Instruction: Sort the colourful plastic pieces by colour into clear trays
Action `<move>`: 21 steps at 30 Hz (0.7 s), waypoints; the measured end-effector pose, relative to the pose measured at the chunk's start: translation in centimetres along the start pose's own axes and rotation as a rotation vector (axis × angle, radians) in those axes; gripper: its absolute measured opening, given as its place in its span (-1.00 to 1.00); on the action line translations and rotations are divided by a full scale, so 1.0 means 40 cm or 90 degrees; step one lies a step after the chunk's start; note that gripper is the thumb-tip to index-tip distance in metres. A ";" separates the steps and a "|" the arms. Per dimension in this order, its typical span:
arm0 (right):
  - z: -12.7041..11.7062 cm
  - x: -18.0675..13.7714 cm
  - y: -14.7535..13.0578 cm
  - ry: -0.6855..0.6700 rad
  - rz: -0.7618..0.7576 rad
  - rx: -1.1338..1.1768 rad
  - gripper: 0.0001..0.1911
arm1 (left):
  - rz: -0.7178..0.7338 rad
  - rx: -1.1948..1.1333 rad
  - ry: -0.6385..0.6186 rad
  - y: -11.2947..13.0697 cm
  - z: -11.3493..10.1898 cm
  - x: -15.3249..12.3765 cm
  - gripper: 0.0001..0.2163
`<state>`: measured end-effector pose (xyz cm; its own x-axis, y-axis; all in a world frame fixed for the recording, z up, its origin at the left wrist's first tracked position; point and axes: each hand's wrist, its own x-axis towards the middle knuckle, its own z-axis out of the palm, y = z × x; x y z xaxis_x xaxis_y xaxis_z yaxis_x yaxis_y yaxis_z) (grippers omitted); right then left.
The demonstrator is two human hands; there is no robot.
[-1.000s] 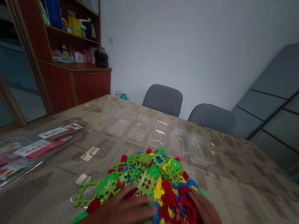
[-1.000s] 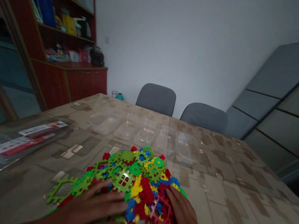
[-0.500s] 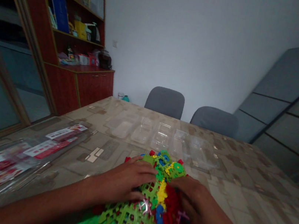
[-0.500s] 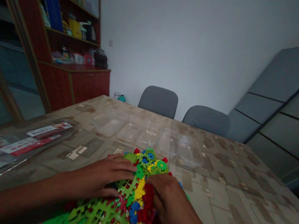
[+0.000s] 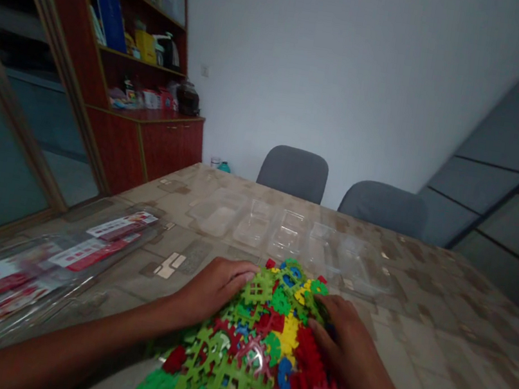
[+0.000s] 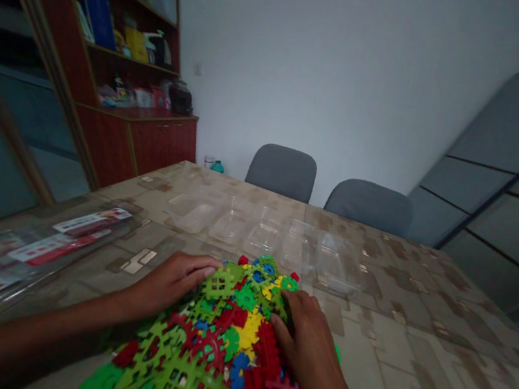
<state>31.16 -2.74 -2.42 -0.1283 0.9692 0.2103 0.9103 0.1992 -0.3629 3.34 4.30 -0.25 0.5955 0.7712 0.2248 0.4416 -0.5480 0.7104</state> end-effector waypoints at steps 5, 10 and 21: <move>0.015 0.003 -0.001 0.030 0.002 -0.009 -0.64 | -0.027 -0.061 0.002 -0.024 0.014 0.005 -0.74; -0.002 0.004 -0.003 0.004 0.000 -0.042 -0.66 | 0.090 0.095 -0.013 -0.032 0.008 -0.002 -0.78; -0.036 0.009 -0.020 -0.007 -0.031 -0.069 -0.75 | 0.063 0.173 -0.129 -0.006 -0.002 -0.025 -0.41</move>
<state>30.95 -2.74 -0.76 -0.1778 0.9603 0.2150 0.9398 0.2305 -0.2522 2.61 3.69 -0.58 0.7537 0.6448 0.1273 0.5213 -0.7044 0.4817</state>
